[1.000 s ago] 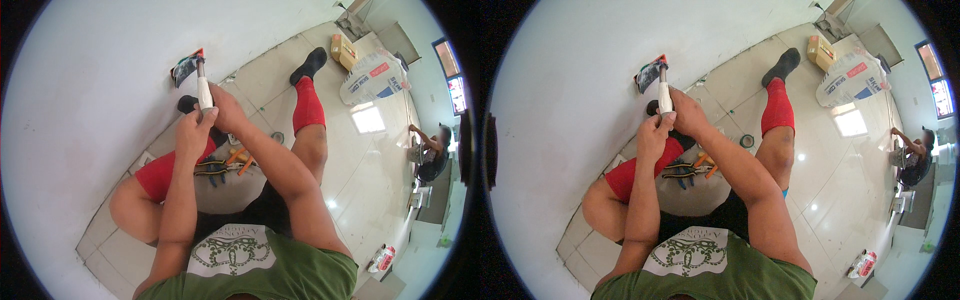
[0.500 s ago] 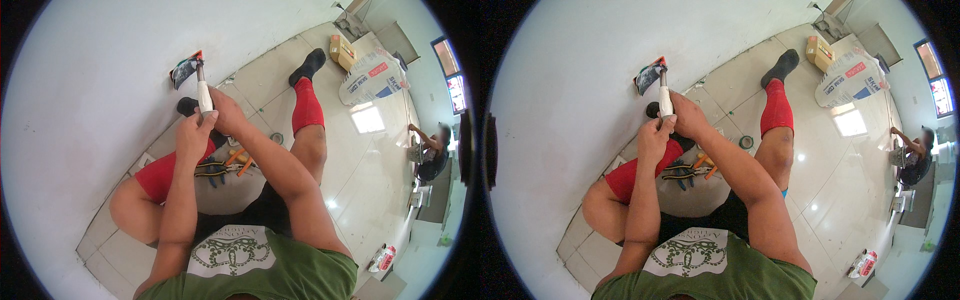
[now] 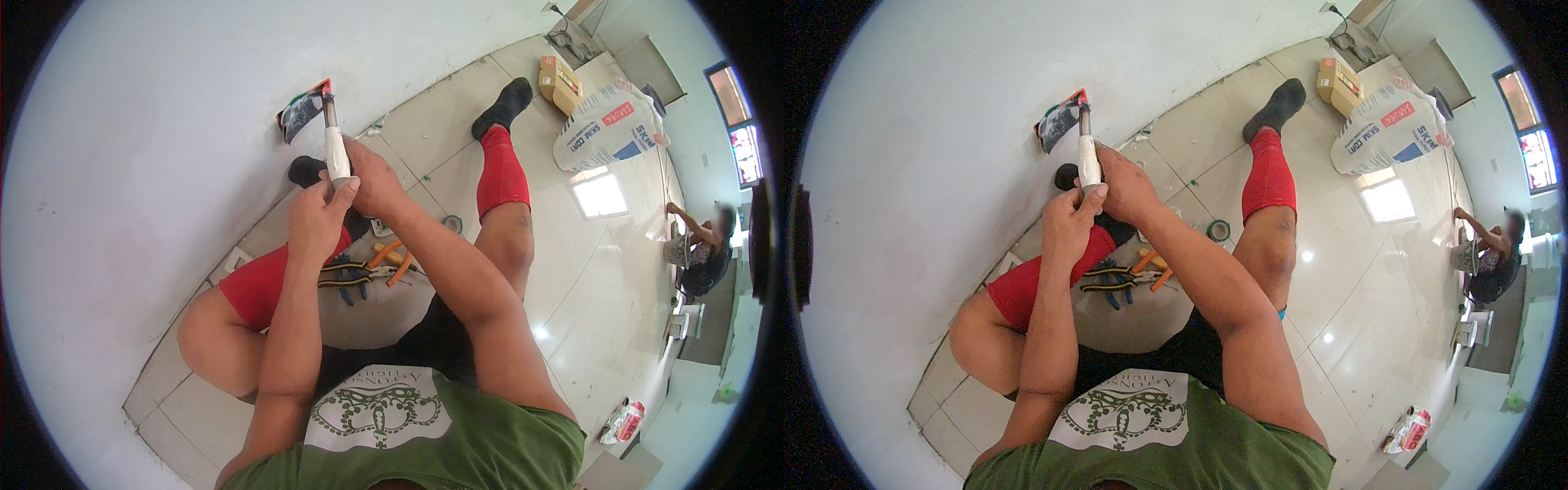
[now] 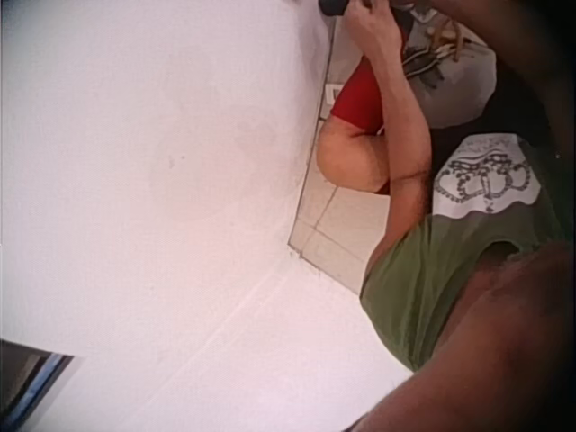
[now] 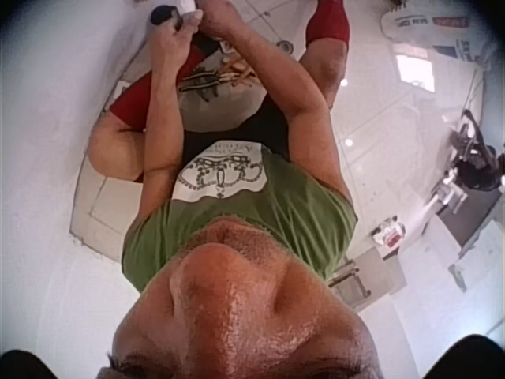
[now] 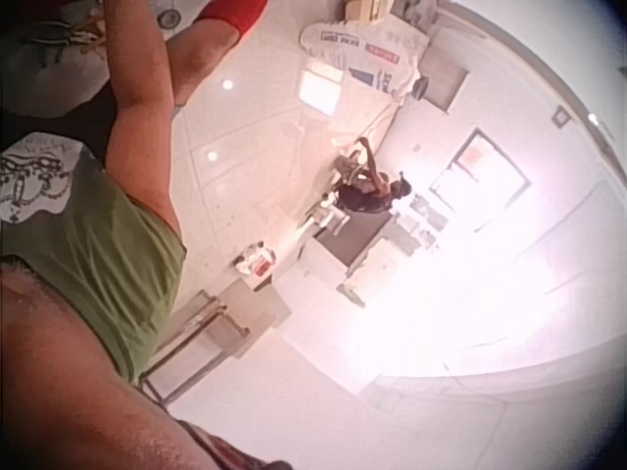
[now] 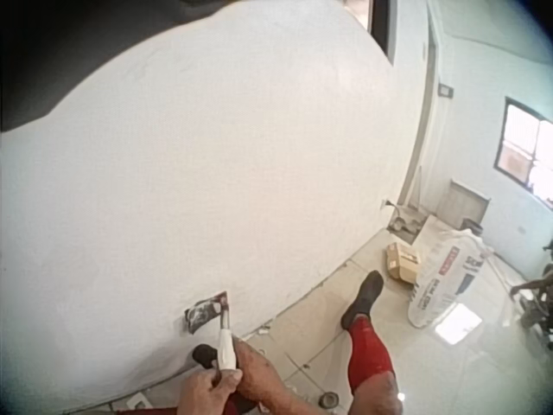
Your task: The recorder is repairing or replacing an electrical outlet on a wall using various tools.
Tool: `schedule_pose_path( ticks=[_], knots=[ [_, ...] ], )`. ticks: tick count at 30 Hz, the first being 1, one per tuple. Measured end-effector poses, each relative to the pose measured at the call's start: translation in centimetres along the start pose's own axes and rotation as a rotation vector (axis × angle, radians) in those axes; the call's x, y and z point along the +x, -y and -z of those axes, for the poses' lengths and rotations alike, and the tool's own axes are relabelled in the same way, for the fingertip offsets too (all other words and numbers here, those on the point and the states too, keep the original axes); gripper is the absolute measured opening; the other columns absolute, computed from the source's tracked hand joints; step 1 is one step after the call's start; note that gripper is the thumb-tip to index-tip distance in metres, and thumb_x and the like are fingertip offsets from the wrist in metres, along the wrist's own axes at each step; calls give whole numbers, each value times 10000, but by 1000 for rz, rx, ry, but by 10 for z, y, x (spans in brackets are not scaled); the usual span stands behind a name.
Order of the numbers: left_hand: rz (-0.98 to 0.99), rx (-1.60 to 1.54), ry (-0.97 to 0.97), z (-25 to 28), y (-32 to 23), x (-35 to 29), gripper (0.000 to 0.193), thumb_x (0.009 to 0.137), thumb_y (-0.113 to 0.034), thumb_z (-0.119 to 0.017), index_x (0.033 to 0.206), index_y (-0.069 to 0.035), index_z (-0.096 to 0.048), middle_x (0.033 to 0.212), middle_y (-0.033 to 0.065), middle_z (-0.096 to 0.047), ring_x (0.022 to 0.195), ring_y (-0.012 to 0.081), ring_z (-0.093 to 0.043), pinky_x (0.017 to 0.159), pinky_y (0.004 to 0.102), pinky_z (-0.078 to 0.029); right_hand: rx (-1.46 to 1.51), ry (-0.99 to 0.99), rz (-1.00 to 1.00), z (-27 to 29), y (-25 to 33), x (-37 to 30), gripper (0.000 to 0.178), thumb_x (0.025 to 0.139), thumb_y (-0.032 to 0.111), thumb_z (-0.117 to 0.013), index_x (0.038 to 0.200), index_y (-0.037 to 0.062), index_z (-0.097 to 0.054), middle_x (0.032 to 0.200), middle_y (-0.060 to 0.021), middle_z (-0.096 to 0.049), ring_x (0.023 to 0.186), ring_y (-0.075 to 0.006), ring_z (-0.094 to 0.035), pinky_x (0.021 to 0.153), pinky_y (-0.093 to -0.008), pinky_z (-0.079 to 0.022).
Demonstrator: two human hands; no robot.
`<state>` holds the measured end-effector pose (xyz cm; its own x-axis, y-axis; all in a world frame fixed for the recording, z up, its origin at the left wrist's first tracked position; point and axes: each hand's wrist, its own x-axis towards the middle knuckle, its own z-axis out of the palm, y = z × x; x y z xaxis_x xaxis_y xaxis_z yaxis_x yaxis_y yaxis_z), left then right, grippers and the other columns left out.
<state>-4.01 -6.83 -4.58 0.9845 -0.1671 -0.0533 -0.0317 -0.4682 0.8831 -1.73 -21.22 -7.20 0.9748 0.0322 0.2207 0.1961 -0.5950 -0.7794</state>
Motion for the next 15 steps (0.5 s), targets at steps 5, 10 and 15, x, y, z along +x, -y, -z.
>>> schedule_pose_path(
  ticks=[5,10,15],
  knots=[
    [79,32,82,3,-15,-2,537,964,-479,-640,1017,50,-717,795,209,-707,765,361,-693,738,432,-507,10,2,-24,-1,-8,-3,672,887,335,-735,1421,14,-485,1275,-244,-629,1163,-429,-618,968,-477,-507],
    [71,61,76,2,-6,-1,525,960,-471,-649,1033,44,-714,803,207,-708,764,356,-691,727,422,-509,2,11,-36,-2,-6,-4,677,880,337,-738,1421,20,-484,1263,-246,-630,1155,-440,-616,959,-490,-507],
    [-41,-54,-8,-7,-6,-2,553,950,-515,-669,828,23,-706,645,83,-619,600,164,-562,606,341,-448,9,-28,-78,-3,-11,-4,570,866,261,-726,1365,51,-546,1148,-224,-685,1076,-433,-648,897,-459,-524]
  ],
)
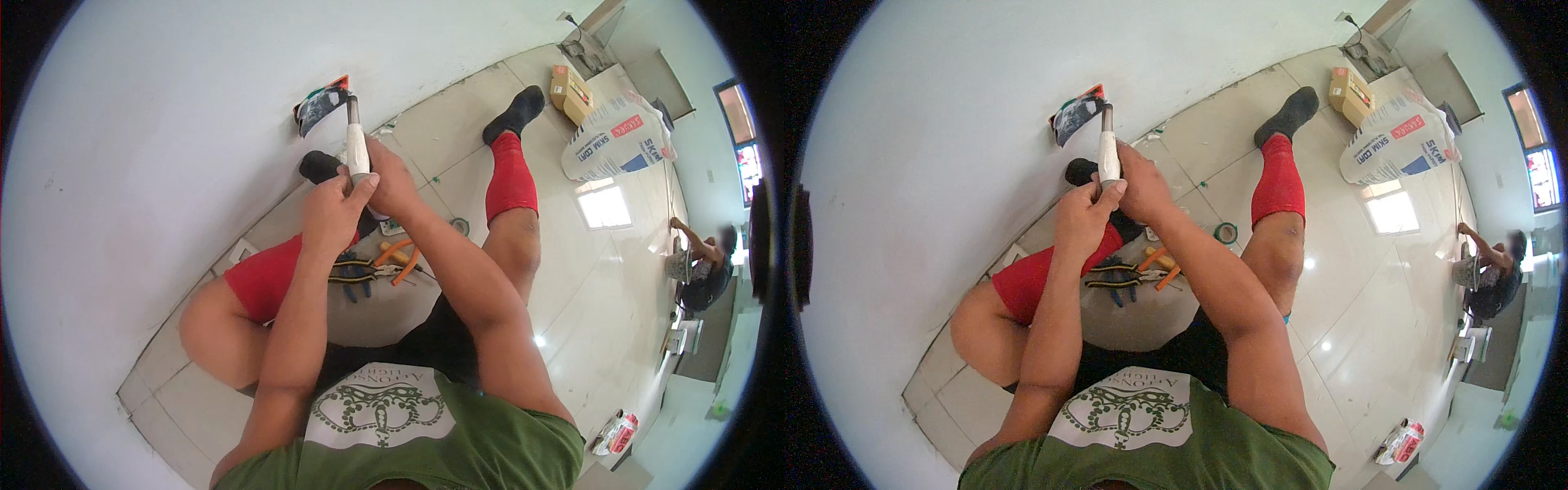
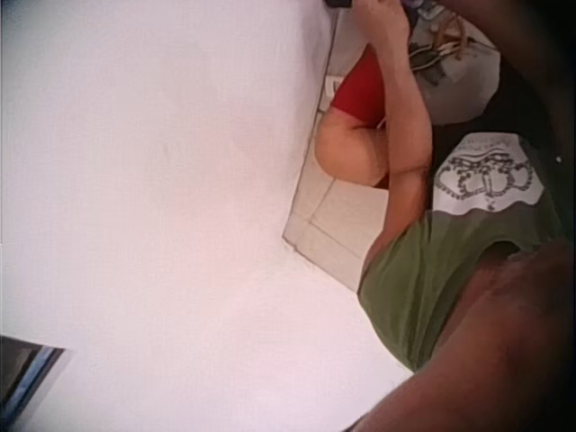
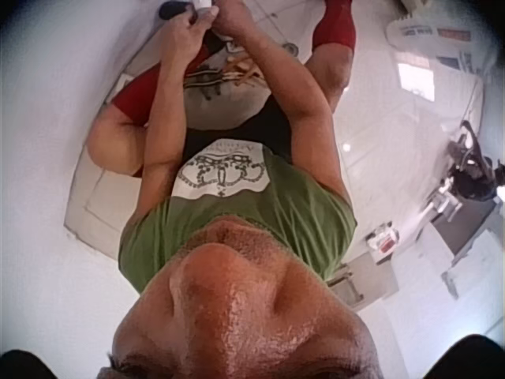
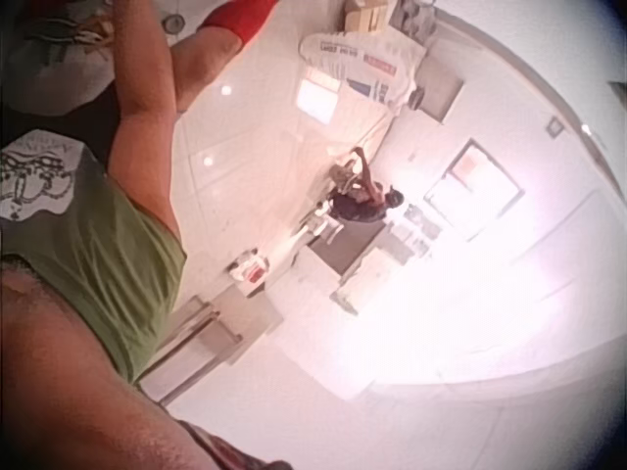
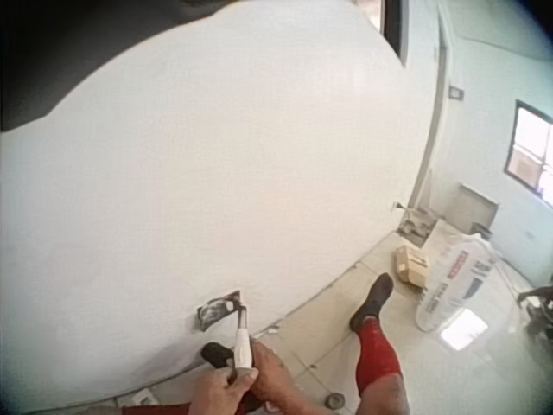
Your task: The recorder is repairing or replacing an electrical outlet on a wall using various tools.
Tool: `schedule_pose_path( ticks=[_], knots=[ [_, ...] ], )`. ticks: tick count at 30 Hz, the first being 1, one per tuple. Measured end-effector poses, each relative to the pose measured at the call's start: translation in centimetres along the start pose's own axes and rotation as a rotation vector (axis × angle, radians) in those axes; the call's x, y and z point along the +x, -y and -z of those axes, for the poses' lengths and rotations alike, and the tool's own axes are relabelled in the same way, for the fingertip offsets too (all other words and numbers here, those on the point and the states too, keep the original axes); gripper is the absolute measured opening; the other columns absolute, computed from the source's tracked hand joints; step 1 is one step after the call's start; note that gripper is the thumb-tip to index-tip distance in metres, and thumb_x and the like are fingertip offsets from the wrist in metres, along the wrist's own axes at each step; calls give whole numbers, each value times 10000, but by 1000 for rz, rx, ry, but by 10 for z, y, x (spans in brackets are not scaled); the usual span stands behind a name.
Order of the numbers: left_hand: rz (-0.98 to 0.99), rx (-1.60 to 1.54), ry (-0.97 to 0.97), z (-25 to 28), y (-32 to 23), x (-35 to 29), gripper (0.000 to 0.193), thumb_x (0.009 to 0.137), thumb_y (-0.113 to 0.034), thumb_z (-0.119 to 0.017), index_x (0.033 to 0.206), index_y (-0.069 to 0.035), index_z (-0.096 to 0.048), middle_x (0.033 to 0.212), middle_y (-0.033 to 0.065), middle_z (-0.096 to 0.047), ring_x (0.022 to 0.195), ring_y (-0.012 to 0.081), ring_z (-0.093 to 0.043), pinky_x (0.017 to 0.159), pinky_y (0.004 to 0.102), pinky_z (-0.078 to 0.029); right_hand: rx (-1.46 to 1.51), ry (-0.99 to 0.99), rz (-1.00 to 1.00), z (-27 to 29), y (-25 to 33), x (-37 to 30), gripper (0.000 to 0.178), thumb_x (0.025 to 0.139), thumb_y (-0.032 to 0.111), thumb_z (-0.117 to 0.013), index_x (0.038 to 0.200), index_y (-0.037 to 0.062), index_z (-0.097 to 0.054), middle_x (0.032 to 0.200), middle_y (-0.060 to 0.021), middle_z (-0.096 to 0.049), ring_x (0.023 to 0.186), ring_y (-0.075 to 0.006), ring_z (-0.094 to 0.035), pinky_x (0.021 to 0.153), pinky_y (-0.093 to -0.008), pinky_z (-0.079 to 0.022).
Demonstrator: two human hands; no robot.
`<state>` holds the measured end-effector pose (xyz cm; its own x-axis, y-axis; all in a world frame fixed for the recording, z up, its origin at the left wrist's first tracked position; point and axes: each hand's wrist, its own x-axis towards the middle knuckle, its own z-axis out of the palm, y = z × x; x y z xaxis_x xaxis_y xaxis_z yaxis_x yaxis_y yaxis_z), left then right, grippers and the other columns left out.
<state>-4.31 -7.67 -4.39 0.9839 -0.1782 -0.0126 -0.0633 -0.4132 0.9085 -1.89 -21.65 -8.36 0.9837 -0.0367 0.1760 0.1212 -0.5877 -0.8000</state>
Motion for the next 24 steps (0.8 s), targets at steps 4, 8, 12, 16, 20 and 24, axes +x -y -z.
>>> schedule_pose_path(
  ticks=[4,8,12,16,20,24],
  knots=[
    [17,-3,22,2,2,0,544,952,-501,-672,832,28,-705,659,90,-631,609,172,-571,618,348,-457,30,69,-2,6,7,1,694,862,339,-745,1423,29,-478,1252,-249,-629,1153,-452,-612,953,-502,-506],
    [61,33,21,5,-1,-1,543,953,-492,-672,837,38,-704,664,97,-637,611,182,-577,623,357,-462,5,44,74,1,0,2,693,866,341,-741,1423,24,-476,1249,-245,-635,1150,-450,-614,954,-496,-510],
    [8,81,-12,2,7,0,559,954,-502,-664,833,42,-703,645,101,-625,600,200,-579,618,372,-459,13,67,-10,2,7,2,680,870,336,-736,1418,23,-484,1263,-243,-632,1156,-445,-614,959,-492,-510],
    [49,61,27,2,-1,-1,562,957,-507,-658,854,43,-711,654,109,-633,610,210,-593,628,374,-465,14,7,6,1,3,-1,600,881,331,-746,1370,47,-542,1173,-224,-674,1082,-428,-648,892,-461,-523],
    [63,54,50,5,-4,-3,553,960,-502,-655,872,41,-714,663,108,-636,614,198,-592,631,370,-466,-4,5,59,0,-1,-1,634,877,333,-739,1391,37,-514,1201,-235,-658,1105,-439,-637,912,-483,-518],
    [6,43,2,3,3,-3,543,963,-495,-658,864,36,-707,650,85,-617,609,173,-568,624,355,-458,21,43,15,1,7,-2,673,870,338,-738,1409,22,-490,1238,-247,-638,1131,-451,-623,931,-501,-514]
  ],
)
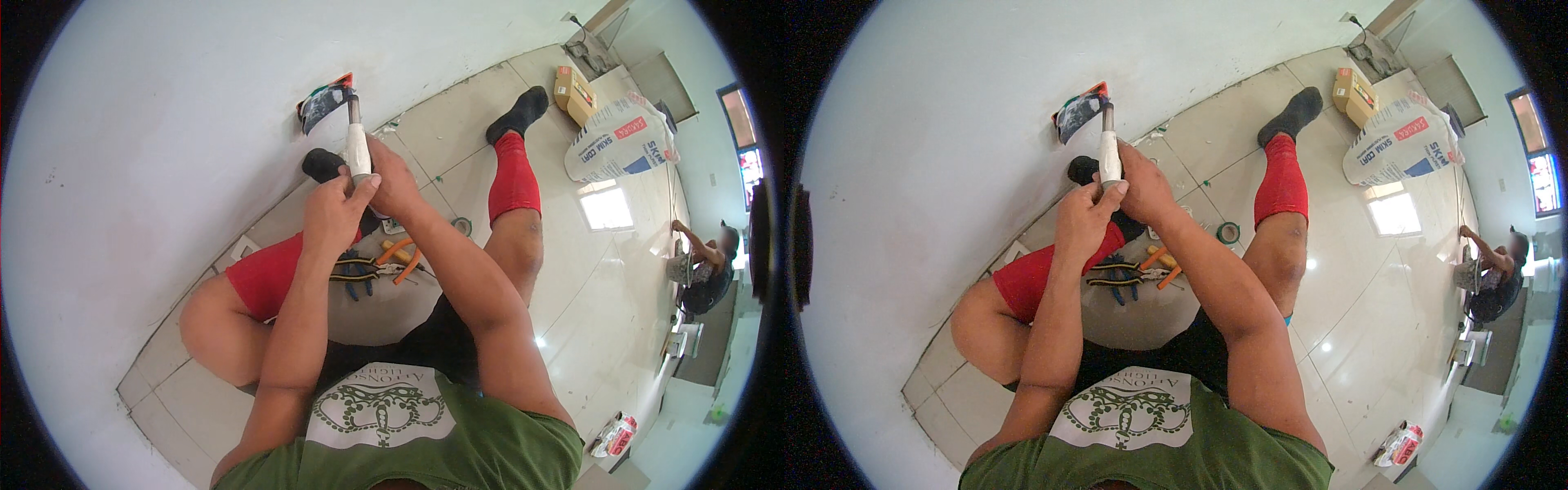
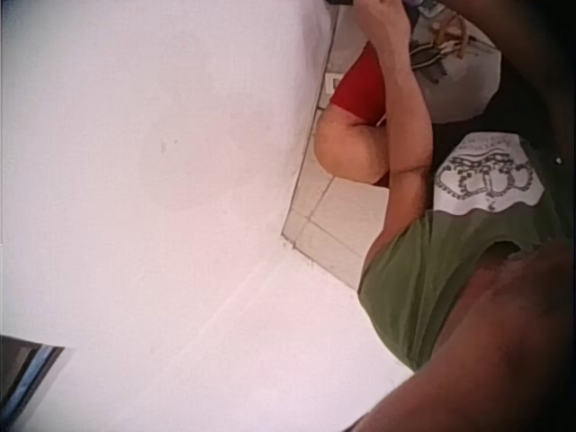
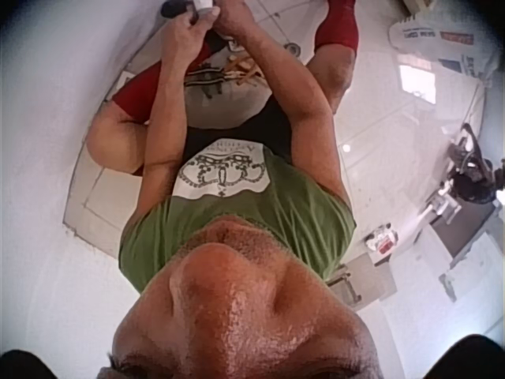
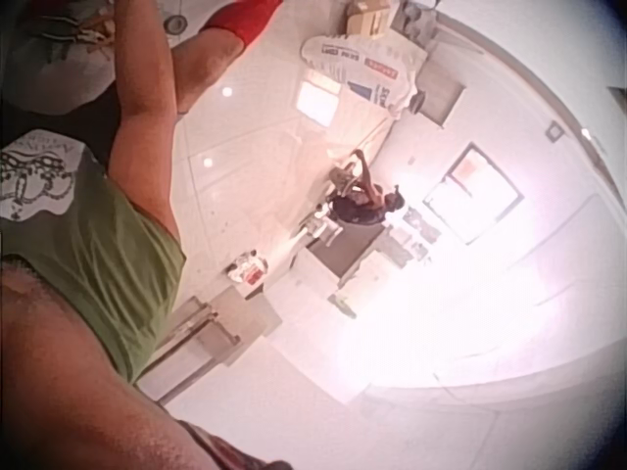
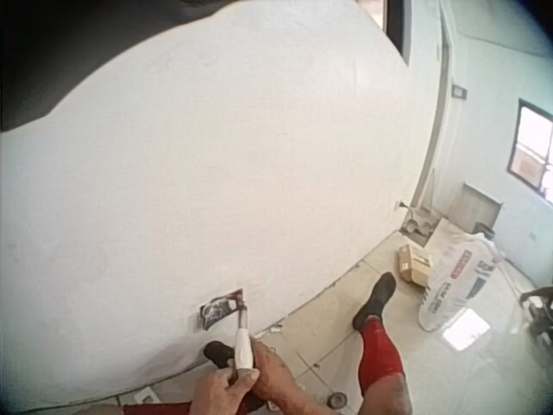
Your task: The recorder is repairing or replacing an electrical outlet on a wall using various tools.
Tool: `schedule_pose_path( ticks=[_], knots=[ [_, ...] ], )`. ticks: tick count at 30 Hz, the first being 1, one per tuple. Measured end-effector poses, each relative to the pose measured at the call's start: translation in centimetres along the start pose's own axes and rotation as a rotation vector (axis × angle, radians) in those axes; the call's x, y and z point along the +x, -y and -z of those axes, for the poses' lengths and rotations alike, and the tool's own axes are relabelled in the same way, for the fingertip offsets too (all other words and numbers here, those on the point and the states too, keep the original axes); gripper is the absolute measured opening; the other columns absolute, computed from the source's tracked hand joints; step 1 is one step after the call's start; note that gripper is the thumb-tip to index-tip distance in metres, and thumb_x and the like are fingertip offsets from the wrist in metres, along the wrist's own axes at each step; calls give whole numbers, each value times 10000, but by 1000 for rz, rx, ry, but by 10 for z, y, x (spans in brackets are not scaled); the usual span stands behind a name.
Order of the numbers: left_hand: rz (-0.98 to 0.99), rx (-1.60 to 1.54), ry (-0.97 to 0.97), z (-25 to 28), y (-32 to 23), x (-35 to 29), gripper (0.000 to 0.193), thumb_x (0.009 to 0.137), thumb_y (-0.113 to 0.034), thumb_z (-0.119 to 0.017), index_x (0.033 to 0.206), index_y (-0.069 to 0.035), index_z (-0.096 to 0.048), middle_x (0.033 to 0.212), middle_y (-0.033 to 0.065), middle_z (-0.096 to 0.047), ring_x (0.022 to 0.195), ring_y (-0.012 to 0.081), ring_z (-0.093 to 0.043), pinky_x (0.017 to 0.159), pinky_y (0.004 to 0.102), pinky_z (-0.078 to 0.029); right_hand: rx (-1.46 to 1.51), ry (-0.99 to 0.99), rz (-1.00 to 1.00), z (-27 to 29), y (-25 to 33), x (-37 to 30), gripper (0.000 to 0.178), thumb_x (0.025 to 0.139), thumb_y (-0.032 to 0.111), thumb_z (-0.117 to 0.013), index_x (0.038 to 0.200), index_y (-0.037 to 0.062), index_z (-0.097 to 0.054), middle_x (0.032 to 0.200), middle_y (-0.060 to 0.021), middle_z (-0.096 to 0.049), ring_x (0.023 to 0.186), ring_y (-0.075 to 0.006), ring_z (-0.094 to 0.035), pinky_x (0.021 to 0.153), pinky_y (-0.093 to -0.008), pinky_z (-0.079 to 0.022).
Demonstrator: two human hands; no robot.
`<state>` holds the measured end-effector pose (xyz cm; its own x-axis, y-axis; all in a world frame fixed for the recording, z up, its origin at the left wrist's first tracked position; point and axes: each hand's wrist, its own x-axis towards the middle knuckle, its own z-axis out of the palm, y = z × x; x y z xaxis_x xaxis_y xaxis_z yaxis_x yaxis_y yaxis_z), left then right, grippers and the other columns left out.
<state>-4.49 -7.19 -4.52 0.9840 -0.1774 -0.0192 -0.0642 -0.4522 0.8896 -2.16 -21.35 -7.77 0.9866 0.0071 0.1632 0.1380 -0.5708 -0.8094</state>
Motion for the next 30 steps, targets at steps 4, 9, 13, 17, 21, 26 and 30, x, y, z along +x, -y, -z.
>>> schedule_pose_path(
  ticks=[4,9,13,17,21,26,30],
  knots=[
    [46,29,43,-2,-4,1,541,959,-498,-663,865,33,-710,647,77,-612,614,167,-564,628,343,-456,-17,-15,-31,1,-3,0,596,889,315,-734,1385,53,-531,1186,-220,-675,1093,-424,-648,898,-459,-524],
    [73,-15,44,1,-2,0,547,948,-505,-676,873,35,-721,646,86,-620,613,170,-572,626,347,-462,-35,-23,53,-1,-6,0,680,873,329,-730,1426,26,-476,1264,-247,-628,1138,-449,-622,940,-499,-513],
    [62,46,54,0,-3,2,544,949,-500,-679,859,34,-715,641,79,-619,613,163,-569,622,345,-458,-17,8,-19,0,-5,-1,686,871,330,-737,1430,29,-476,1276,-247,-625,1147,-446,-619,951,-494,-511],
    [60,15,43,-3,5,4,561,949,-521,-672,851,30,-707,641,65,-611,611,155,-554,617,340,-444,7,-13,12,3,-1,1,640,886,333,-736,1408,43,-505,1215,-231,-653,1113,-437,-631,930,-472,-514],
    [70,21,49,-2,4,4,563,952,-535,-663,841,16,-705,641,52,-597,610,147,-540,604,332,-425,0,25,1,2,-4,3,664,883,333,-730,1419,25,-488,1275,-247,-629,1165,-437,-614,968,-487,-503],
    [87,56,89,0,-6,4,539,962,-481,-645,1004,52,-710,760,211,-671,714,354,-646,710,443,-485,-1,-15,31,4,-4,1,654,884,333,-736,1411,28,-498,1262,-250,-634,1169,-430,-613,973,-485,-500],
    [28,-41,29,-2,-3,1,573,958,-535,-658,792,12,-680,598,34,-557,575,141,-505,576,330,-408,46,27,-26,10,8,-1,636,888,332,-729,1406,40,-504,1248,-251,-639,1157,-431,-618,958,-486,-506]
  ],
)
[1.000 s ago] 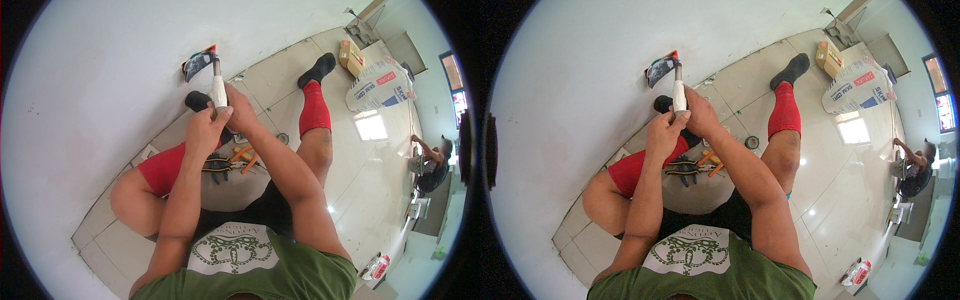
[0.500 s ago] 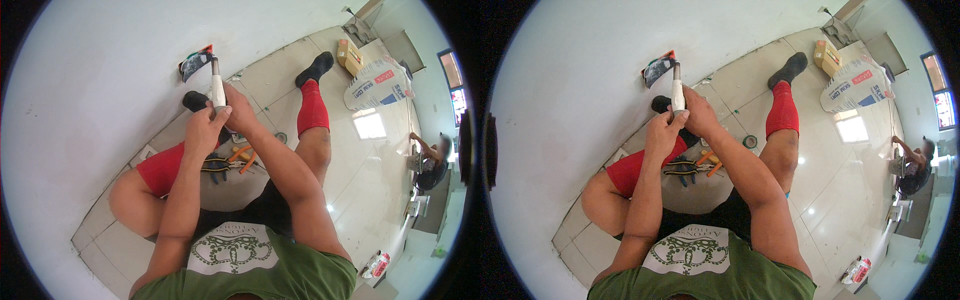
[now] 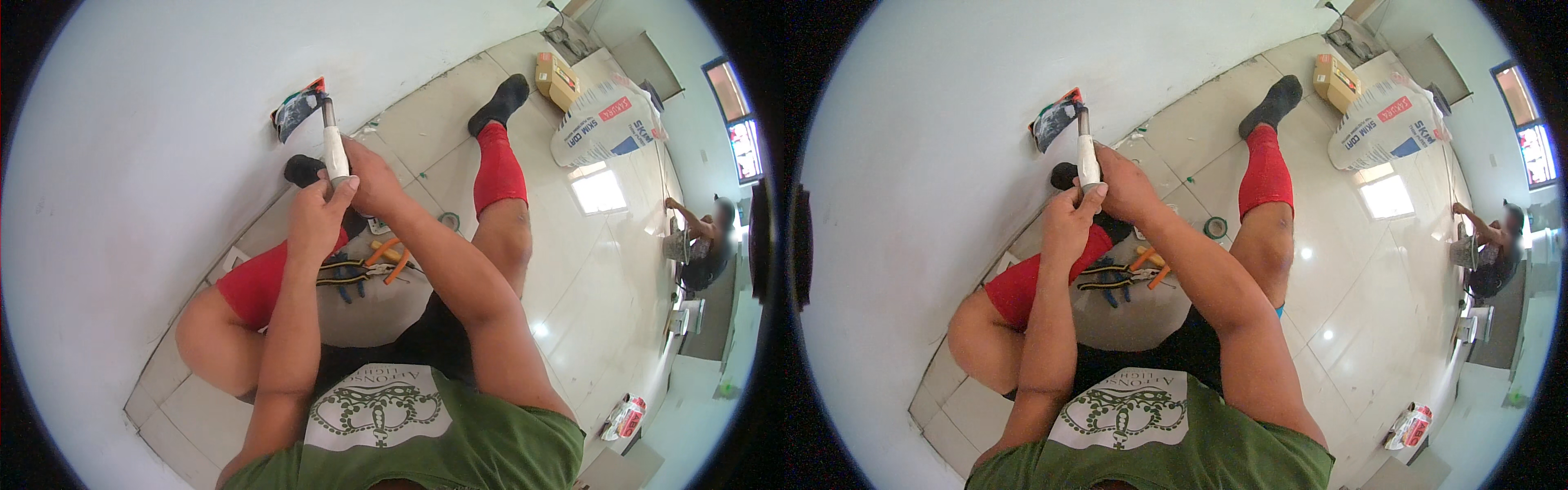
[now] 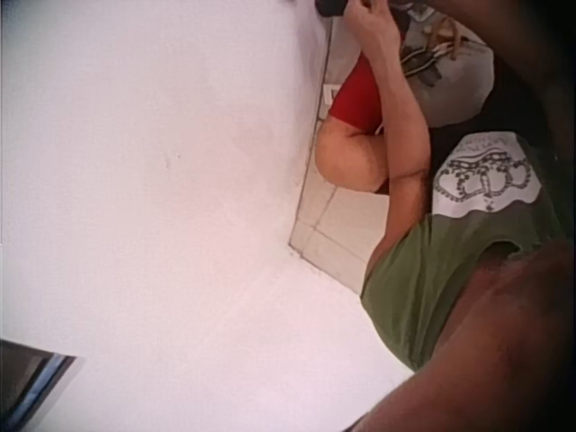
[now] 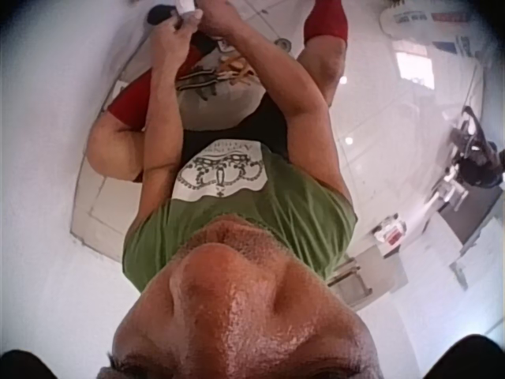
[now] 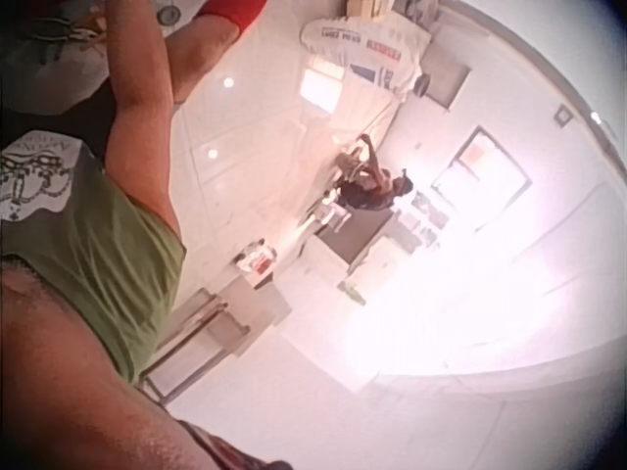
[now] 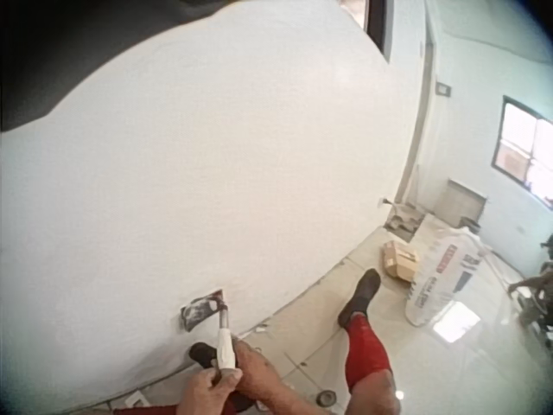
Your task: The recorder is repairing or replacing an electrical outlet on a wall using various tools.
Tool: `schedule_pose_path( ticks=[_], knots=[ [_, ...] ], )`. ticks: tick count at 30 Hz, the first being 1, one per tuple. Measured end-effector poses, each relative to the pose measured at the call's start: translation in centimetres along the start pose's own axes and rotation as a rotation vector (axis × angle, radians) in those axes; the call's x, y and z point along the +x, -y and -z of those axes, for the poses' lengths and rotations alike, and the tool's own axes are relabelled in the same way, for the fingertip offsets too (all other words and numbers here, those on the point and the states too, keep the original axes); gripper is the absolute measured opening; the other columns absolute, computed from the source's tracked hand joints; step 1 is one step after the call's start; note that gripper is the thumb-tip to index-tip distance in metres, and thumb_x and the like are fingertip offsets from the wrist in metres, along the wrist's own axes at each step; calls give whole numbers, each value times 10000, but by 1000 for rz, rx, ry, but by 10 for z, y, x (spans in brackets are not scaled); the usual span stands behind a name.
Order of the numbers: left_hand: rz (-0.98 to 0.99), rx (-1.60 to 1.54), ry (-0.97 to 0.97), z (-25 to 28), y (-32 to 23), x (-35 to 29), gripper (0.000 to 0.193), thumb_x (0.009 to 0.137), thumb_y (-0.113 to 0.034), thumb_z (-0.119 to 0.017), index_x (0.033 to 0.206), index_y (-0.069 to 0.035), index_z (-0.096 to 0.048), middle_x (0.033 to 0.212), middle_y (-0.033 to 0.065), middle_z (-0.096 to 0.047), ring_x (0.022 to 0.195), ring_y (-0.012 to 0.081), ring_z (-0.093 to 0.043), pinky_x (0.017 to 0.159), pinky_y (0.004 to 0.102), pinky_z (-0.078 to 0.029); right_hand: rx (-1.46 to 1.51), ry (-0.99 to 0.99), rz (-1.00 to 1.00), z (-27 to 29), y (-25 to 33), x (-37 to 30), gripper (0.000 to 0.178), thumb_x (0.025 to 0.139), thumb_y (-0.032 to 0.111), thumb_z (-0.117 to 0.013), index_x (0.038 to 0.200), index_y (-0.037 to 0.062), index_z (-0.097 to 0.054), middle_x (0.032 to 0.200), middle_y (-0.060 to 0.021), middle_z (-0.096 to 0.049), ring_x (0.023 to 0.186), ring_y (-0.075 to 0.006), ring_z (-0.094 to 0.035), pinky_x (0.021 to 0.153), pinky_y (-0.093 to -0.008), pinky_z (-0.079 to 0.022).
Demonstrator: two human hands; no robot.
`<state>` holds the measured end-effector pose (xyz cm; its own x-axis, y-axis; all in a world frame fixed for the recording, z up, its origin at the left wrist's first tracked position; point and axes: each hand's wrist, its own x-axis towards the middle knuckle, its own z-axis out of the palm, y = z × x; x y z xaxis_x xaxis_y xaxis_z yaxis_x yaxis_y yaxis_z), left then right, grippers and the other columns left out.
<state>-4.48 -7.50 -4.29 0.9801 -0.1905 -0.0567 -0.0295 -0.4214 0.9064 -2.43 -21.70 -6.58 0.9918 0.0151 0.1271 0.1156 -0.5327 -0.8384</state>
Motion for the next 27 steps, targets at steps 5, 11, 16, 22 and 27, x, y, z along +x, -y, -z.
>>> schedule_pose_path(
  ticks=[5,11,16,22,27],
  knots=[
    [-4,68,2,-3,9,6,581,956,-541,-658,765,6,-675,577,26,-533,544,131,-474,551,329,-391,-56,-22,36,-2,-8,3,647,878,323,-735,1414,47,-500,1235,-248,-644,1145,-435,-621,945,-484,-514],
    [10,113,3,-1,5,6,572,955,-533,-660,751,1,-675,573,27,-534,545,135,-493,551,332,-396,-67,-10,34,1,-7,2,673,861,315,-743,1428,58,-489,1233,-246,-643,1147,-432,-620,952,-478,-515],
    [-20,128,4,-2,9,8,569,955,-527,-662,765,9,-683,578,32,-547,557,144,-511,561,334,-407,-77,-35,69,-2,-11,2,683,860,320,-743,1436,61,-482,1243,-244,-639,1153,-431,-617,958,-480,-512],
    [-52,69,-43,-5,9,6,571,955,-528,-666,762,9,-683,580,35,-547,563,139,-512,562,329,-408,-61,-28,37,-2,-10,2,688,871,344,-730,1442,58,-473,1262,-242,-633,1163,-433,-611,967,-491,-506],
    [-14,119,0,-3,10,8,579,952,-545,-662,750,-3,-674,577,31,-537,559,133,-502,552,322,-400,-70,-17,53,0,-11,2,685,876,342,-727,1440,46,-475,1267,-246,-629,1179,-430,-604,977,-485,-501]
  ],
)
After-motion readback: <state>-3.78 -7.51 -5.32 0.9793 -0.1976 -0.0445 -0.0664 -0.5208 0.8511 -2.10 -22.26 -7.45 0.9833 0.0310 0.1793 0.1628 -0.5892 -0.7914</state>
